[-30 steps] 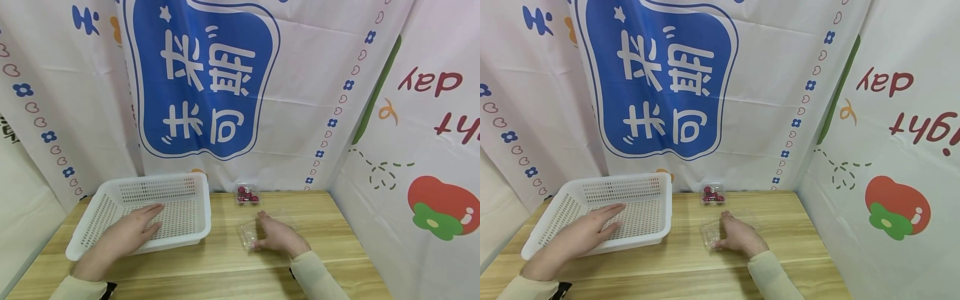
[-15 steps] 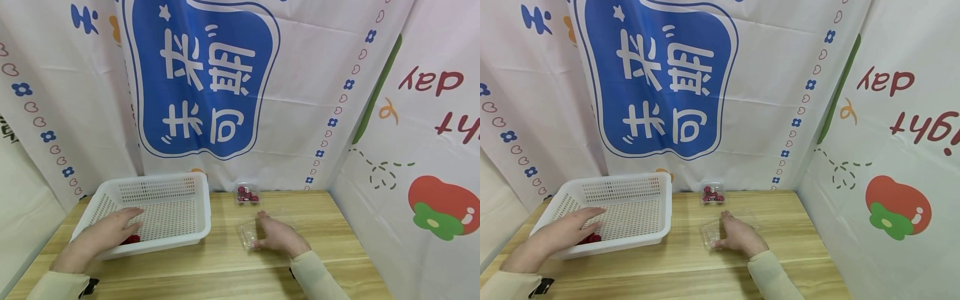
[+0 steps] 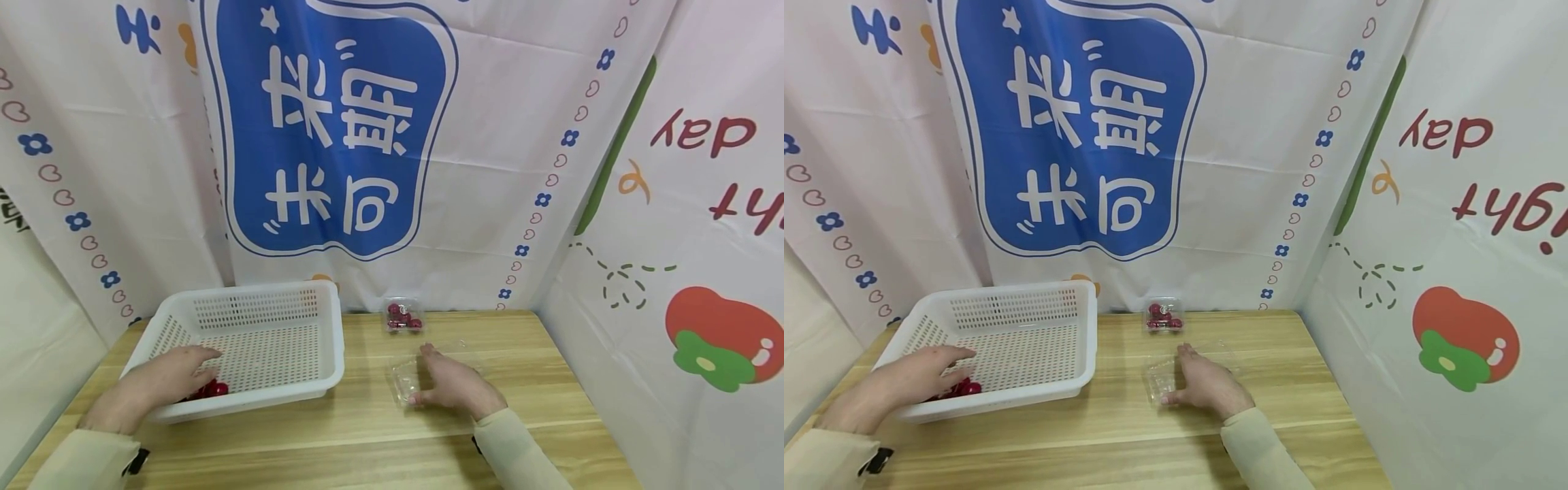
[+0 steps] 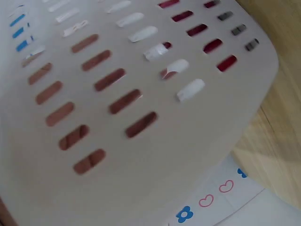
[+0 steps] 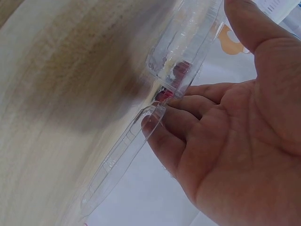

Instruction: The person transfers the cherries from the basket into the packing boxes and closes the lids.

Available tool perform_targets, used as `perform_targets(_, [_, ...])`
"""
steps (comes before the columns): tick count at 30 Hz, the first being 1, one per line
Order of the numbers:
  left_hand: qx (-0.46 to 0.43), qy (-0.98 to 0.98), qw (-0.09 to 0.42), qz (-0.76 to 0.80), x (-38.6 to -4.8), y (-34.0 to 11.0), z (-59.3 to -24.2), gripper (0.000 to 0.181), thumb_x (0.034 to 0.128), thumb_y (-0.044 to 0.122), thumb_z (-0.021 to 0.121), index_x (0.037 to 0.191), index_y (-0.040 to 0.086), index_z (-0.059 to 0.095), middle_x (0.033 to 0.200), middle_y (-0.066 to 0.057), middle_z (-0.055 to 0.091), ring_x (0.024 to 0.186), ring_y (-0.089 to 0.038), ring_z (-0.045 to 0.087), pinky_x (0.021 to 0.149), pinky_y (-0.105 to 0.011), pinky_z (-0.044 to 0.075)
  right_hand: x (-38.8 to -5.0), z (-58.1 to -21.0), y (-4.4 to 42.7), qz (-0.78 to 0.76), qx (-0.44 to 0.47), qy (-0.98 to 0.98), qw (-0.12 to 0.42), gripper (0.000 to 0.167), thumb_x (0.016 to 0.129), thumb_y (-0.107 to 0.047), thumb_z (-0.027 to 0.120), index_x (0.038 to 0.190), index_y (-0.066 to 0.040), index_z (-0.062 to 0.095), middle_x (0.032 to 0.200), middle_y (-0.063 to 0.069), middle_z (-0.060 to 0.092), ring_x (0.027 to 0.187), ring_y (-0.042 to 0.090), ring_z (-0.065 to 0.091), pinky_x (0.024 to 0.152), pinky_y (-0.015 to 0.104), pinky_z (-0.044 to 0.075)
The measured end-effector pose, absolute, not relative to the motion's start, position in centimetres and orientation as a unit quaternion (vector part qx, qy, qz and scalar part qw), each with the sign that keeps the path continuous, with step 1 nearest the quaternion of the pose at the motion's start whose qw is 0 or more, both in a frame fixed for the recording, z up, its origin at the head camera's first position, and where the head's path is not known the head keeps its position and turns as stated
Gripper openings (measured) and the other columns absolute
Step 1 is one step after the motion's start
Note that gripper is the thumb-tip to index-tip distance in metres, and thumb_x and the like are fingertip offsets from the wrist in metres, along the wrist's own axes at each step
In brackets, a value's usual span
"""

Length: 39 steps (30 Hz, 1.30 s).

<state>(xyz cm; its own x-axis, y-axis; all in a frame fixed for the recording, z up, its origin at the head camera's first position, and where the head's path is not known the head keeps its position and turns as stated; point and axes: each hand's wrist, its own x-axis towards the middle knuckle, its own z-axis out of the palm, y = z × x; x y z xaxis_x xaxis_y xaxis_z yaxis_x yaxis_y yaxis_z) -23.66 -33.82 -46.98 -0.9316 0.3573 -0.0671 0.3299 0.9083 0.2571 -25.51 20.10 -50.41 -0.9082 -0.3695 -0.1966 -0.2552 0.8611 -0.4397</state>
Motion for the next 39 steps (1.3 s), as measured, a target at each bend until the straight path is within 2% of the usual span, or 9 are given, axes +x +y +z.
perform_targets(9, [0.194, 0.973, 0.081, 0.091, -24.0, -34.3, -47.6, 0.037, 0.0987, 0.001, 0.082, 0.134, -0.010, 0.077, 0.127, -0.028, 0.083, 0.119, -0.052, 0.080, 0.105, -0.071, 0.067, -25.5, -50.2, 20.1, -0.205, -0.166, 0.955, 0.139, 0.125, 0.092, -0.052, 0.098, 0.181, 0.006, 0.032, 0.188, 0.030, 0.035, 0.173, 0.050, 0.045, 0.145, 0.065, 0.038])
perform_targets(13, [0.202, 0.973, 0.077, 0.077, -24.1, -34.3, -47.9, 0.027, 0.0979, 0.001, 0.083, 0.125, -0.002, 0.081, 0.116, -0.016, 0.085, 0.106, -0.035, 0.081, 0.096, -0.060, 0.071, -25.6, -50.4, 20.2, -0.203, -0.167, 0.955, 0.137, 0.124, 0.092, -0.052, 0.098, 0.181, 0.005, 0.032, 0.188, 0.030, 0.035, 0.173, 0.050, 0.045, 0.145, 0.065, 0.038])
perform_targets(16, [0.207, 0.973, 0.073, 0.071, -24.2, -34.2, -48.0, 0.016, 0.0978, 0.000, 0.084, 0.113, 0.006, 0.081, 0.102, -0.003, 0.080, 0.091, -0.019, 0.071, 0.083, -0.045, 0.067, -25.7, -50.5, 20.2, -0.201, -0.165, 0.956, 0.138, 0.124, 0.093, -0.053, 0.097, 0.181, 0.005, 0.031, 0.188, 0.029, 0.035, 0.173, 0.050, 0.045, 0.145, 0.065, 0.038])
perform_targets(19, [0.208, 0.973, 0.071, 0.071, -24.2, -34.2, -48.1, 0.014, 0.0973, 0.001, 0.085, 0.104, 0.011, 0.079, 0.091, 0.004, 0.071, 0.084, -0.012, 0.059, 0.075, -0.036, 0.057, -25.6, -50.5, 20.3, -0.200, -0.163, 0.956, 0.138, 0.125, 0.093, -0.053, 0.097, 0.181, 0.004, 0.031, 0.188, 0.029, 0.035, 0.173, 0.050, 0.045, 0.145, 0.065, 0.038])
perform_targets(25, [0.211, 0.972, 0.066, 0.076, -24.4, -34.1, -48.1, 0.014, 0.0965, 0.004, 0.088, 0.102, 0.012, 0.077, 0.090, 0.006, 0.069, 0.083, -0.009, 0.057, 0.073, -0.033, 0.055, -25.6, -50.5, 20.2, -0.199, -0.162, 0.956, 0.139, 0.125, 0.093, -0.055, 0.097, 0.181, 0.004, 0.032, 0.188, 0.028, 0.036, 0.173, 0.049, 0.046, 0.144, 0.064, 0.039])
perform_targets(30, [0.202, 0.973, 0.062, 0.094, -24.4, -33.9, -47.6, 0.017, 0.0956, 0.001, 0.088, 0.110, 0.006, 0.079, 0.097, 0.000, 0.074, 0.087, -0.014, 0.063, 0.076, -0.037, 0.060, -25.7, -50.7, 20.1, -0.197, -0.163, 0.957, 0.139, 0.124, 0.093, -0.056, 0.097, 0.182, 0.003, 0.032, 0.189, 0.027, 0.035, 0.173, 0.048, 0.046, 0.144, 0.064, 0.040])
perform_targets(35, [0.209, 0.973, 0.027, 0.096, -24.4, -33.5, -47.1, 0.023, 0.0935, -0.003, 0.089, 0.114, 0.003, 0.081, 0.102, -0.004, 0.078, 0.092, -0.017, 0.070, 0.079, -0.042, 0.066, -25.9, -50.8, 19.9, -0.189, -0.164, 0.959, 0.135, 0.124, 0.093, -0.056, 0.096, 0.181, 0.003, 0.033, 0.189, 0.027, 0.035, 0.173, 0.048, 0.046, 0.144, 0.064, 0.039])
perform_targets(39, [0.224, 0.970, -0.007, 0.096, -24.4, -33.0, -46.8, 0.027, 0.0899, -0.005, 0.091, 0.114, 0.001, 0.081, 0.105, -0.008, 0.080, 0.095, -0.024, 0.076, 0.084, -0.049, 0.070, -26.0, -50.8, 19.6, -0.184, -0.165, 0.960, 0.134, 0.123, 0.093, -0.055, 0.096, 0.181, 0.004, 0.034, 0.188, 0.028, 0.036, 0.172, 0.048, 0.047, 0.144, 0.064, 0.040])
